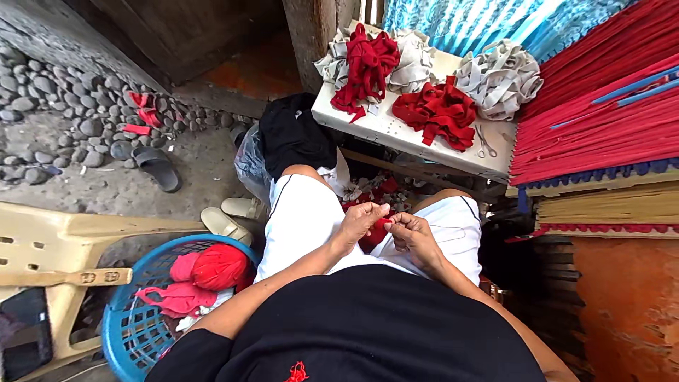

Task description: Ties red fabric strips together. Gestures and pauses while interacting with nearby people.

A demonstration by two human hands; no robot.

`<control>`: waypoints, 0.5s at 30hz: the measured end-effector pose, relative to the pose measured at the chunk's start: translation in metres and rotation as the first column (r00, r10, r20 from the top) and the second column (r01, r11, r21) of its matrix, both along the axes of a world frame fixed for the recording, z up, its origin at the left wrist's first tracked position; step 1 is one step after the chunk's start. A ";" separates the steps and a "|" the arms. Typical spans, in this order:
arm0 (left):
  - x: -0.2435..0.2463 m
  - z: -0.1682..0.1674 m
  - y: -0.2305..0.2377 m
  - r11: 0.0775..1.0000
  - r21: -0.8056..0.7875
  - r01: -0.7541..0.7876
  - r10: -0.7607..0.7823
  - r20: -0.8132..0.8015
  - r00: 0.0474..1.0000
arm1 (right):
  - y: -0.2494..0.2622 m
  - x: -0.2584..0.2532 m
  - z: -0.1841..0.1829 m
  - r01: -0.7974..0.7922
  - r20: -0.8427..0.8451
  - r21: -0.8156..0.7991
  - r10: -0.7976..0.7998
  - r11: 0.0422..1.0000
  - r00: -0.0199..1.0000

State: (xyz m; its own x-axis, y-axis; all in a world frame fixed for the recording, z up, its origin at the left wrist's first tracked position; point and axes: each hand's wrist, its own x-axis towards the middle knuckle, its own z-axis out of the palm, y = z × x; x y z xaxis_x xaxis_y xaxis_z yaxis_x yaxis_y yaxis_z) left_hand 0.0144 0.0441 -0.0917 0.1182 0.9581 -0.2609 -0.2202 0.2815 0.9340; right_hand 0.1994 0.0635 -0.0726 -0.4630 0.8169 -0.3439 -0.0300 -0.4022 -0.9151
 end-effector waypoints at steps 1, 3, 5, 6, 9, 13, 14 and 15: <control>-0.001 0.000 -0.001 1.000 0.017 0.016 -0.016 -0.011 1.000 | 0.000 0.000 0.000 0.012 -0.017 -0.028 -0.012 1.000 1.000; -0.001 0.002 -0.002 0.998 0.039 0.043 -0.043 0.007 0.999 | 0.000 0.001 0.000 0.030 -0.047 -0.072 -0.033 0.997 0.998; -0.002 0.004 -0.002 0.996 0.059 0.063 -0.064 0.017 0.998 | 0.000 0.002 -0.001 0.057 -0.068 -0.094 -0.063 0.994 0.996; -0.003 0.004 -0.002 0.995 0.072 0.076 -0.076 -0.001 0.997 | 0.001 0.003 -0.001 0.072 -0.073 -0.093 -0.079 0.993 0.994; -0.002 -0.001 0.000 0.982 0.145 0.122 -0.114 -0.064 0.991 | 0.001 0.004 0.001 0.102 -0.065 -0.035 -0.104 0.994 0.992; -0.008 0.007 0.000 0.957 0.270 0.109 -0.109 -0.013 0.994 | 0.005 0.008 0.007 0.097 -0.027 0.117 -0.094 0.988 0.995; -0.012 0.009 0.000 0.954 0.283 0.095 -0.099 0.002 0.995 | 0.008 0.012 0.010 0.088 0.001 0.181 -0.090 0.980 0.996; -0.016 0.010 0.001 0.954 0.290 0.078 -0.087 0.017 0.996 | 0.012 0.018 0.015 0.092 0.026 0.234 -0.101 0.968 0.995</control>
